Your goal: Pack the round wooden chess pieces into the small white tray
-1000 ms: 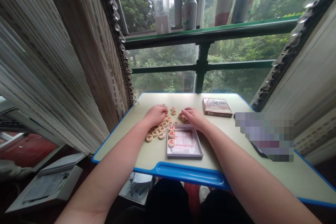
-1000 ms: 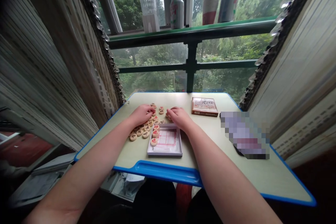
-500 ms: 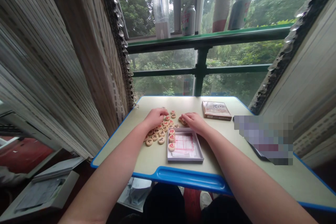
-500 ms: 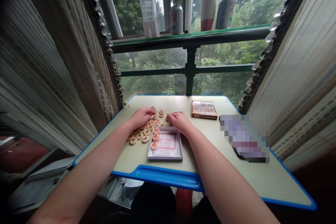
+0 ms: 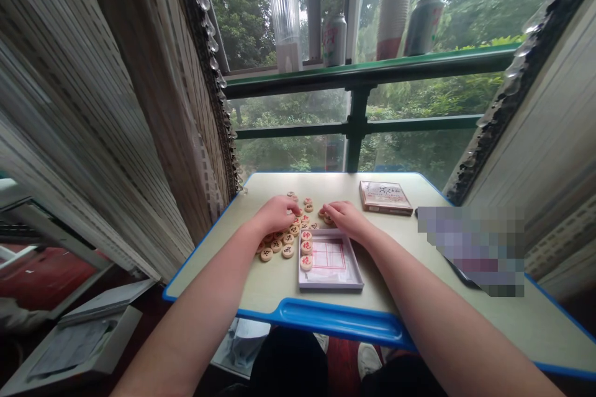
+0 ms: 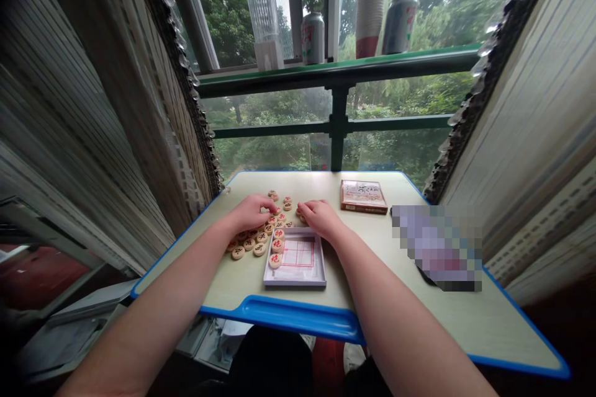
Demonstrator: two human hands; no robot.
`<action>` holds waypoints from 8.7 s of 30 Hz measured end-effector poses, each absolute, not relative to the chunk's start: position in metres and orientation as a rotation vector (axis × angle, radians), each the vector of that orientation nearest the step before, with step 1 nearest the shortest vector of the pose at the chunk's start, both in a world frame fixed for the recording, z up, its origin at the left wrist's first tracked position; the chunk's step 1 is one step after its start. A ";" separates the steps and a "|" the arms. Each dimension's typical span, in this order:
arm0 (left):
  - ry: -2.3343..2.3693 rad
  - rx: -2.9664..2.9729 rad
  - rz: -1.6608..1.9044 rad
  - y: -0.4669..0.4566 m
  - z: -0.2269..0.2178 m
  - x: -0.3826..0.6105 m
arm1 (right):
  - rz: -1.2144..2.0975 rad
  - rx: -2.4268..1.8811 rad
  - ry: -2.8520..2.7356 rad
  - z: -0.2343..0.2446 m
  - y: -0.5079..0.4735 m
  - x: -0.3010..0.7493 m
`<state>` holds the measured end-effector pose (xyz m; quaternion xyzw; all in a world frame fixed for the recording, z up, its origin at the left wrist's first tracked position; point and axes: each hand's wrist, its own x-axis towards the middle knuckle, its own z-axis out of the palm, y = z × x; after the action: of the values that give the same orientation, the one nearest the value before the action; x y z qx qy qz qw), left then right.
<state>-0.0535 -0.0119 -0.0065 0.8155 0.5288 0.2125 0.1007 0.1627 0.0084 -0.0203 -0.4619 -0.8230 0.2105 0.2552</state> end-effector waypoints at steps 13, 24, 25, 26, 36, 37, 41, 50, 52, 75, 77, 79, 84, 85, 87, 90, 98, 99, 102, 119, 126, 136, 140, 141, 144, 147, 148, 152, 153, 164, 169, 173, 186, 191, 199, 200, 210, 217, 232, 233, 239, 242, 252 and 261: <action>1.780 2.215 0.686 -0.008 -0.010 -0.053 | 0.613 -1.247 -2.175 -0.019 0.005 0.164; 2.071 1.830 0.772 0.001 -0.010 -0.066 | 0.726 -1.252 -2.165 -0.021 0.004 0.163; 2.081 1.805 0.751 0.001 -0.012 -0.065 | 0.747 -1.250 -2.158 -0.021 0.004 0.163; 2.087 1.779 0.738 0.002 -0.015 -0.063 | 0.764 -1.243 -2.151 -0.021 0.004 0.163; 1.810 1.396 0.848 -0.002 -0.001 -0.060 | 0.736 -1.228 -2.169 -0.021 0.004 0.162; 1.801 1.399 0.851 -0.004 0.002 -0.060 | 0.735 -1.227 -2.170 -0.021 0.004 0.162; 1.860 1.511 0.840 -0.009 0.008 -0.062 | 0.757 -1.215 -2.170 -0.021 0.004 0.162; 1.534 1.992 0.267 -0.024 0.015 -0.076 | 0.742 -1.204 -2.179 -0.020 -0.001 0.161; 1.536 1.981 0.277 -0.025 0.017 -0.075 | 0.731 -1.199 -2.195 -0.019 -0.002 0.162; 1.696 2.219 0.330 -0.013 0.000 -0.064 | 0.749 -1.223 -2.187 -0.019 -0.001 0.161; 1.707 2.218 0.327 -0.014 0.001 -0.063 | 0.762 -1.225 -2.182 -0.018 -0.002 0.161; 1.714 2.219 0.336 -0.014 0.001 -0.061 | 0.758 -1.231 -2.192 -0.018 -0.002 0.161; 1.687 2.218 0.470 -0.014 0.003 -0.056 | 0.718 -1.228 -2.226 -0.016 -0.001 0.161; 1.680 2.218 0.507 -0.013 0.003 -0.056 | 0.716 -1.226 -2.228 -0.016 0.000 0.161; 1.673 2.219 0.567 -0.012 0.004 -0.057 | 0.719 -1.218 -2.232 -0.017 0.000 0.161; 1.671 2.221 0.616 -0.011 0.004 -0.058 | 0.730 -1.203 -2.229 -0.017 0.000 0.161; 1.637 2.114 0.880 -0.015 0.002 -0.053 | 0.770 -1.228 -2.129 -0.021 0.003 0.164; 1.634 2.087 0.923 -0.015 0.003 -0.053 | 0.780 -1.234 -2.107 -0.021 0.003 0.164; 1.605 2.030 1.025 -0.015 0.005 -0.053 | 0.795 -1.249 -2.098 -0.022 0.004 0.165; 1.245 1.664 1.349 -0.016 0.012 -0.051 | 0.402 -0.970 -2.023 0.003 -0.024 0.159; 1.159 1.754 1.141 -0.029 0.015 -0.039 | 1.043 -0.833 -1.838 0.018 -0.053 0.142; 1.129 1.981 1.119 -0.040 0.024 -0.035 | 1.318 -1.051 -1.565 0.020 -0.042 0.146; 1.115 2.031 1.040 -0.041 0.024 -0.034 | 1.279 -1.086 -1.657 0.022 -0.046 0.145; 1.098 2.020 1.006 -0.041 0.024 -0.035 | 1.272 -1.095 -1.669 0.021 -0.047 0.145; 1.032 1.926 0.925 -0.039 0.024 -0.037 | 1.233 -1.132 -1.689 0.020 -0.045 0.144; 1.049 1.756 1.048 -0.032 0.022 -0.042 | 1.164 -1.212 -1.787 0.021 -0.044 0.147; 1.076 1.698 1.128 -0.029 0.021 -0.044 | 1.145 -1.237 -1.875 0.022 -0.045 0.149; 1.195 1.546 1.333 -0.017 0.018 -0.052 | 1.095 -1.243 -2.370 0.028 -0.053 0.153; 1.213 1.524 1.356 -0.015 0.018 -0.054 | 1.087 -1.231 -2.451 0.029 -0.056 0.153; 1.444 1.736 1.326 -0.007 0.004 -0.062 | 0.986 -1.261 -2.619 0.036 -0.068 0.147; 1.636 2.011 1.092 -0.008 -0.004 -0.059 | 1.144 -1.331 -2.545 0.032 -0.067 0.148; 1.596 1.892 1.100 -0.004 -0.008 -0.060 | 1.395 -1.383 -2.409 0.029 -0.068 0.148; 1.637 1.896 1.074 -0.004 -0.007 -0.061 | 1.434 -1.391 -2.508 0.033 -0.070 0.149; 1.620 1.873 1.039 -0.003 -0.010 -0.060 | 1.313 -1.408 -2.563 0.034 -0.072 0.147; 1.649 1.899 1.020 -0.005 -0.007 -0.061 | 1.248 -1.405 -2.733 0.036 -0.072 0.145; 1.654 1.900 1.019 -0.005 -0.007 -0.061 | 1.236 -1.400 -2.740 0.036 -0.072 0.145; 1.679 1.941 0.937 -0.004 -0.012 -0.063 | 1.260 -1.377 -2.731 0.034 -0.070 0.145; 1.687 1.925 0.906 -0.002 -0.013 -0.063 | 1.145 -1.382 -2.672 0.032 -0.069 0.145; 1.655 1.908 0.887 -0.002 -0.016 -0.064 | 0.812 -1.202 -2.770 0.035 -0.068 0.146; 1.650 1.916 0.882 -0.002 -0.017 -0.064 | 0.810 -1.158 -2.757 0.037 -0.069 0.147; 1.659 1.941 0.890 -0.002 -0.015 -0.065 | 0.855 -1.078 -2.795 0.039 -0.073 0.146; 1.672 1.946 0.889 -0.003 -0.014 -0.064 | 0.829 -1.110 -2.814 0.036 -0.073 0.144; 1.659 1.993 0.843 -0.005 -0.012 -0.061 | 0.711 -1.132 -2.787 0.033 -0.074 0.140; 1.637 2.037 0.850 -0.004 -0.013 -0.061 | 0.731 -1.117 -2.746 0.037 -0.072 0.143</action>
<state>-0.0614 -0.0043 -0.0134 0.7270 0.5840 0.3035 0.1955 0.1429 -0.0721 0.0367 -0.3654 -0.8985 0.2391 0.0440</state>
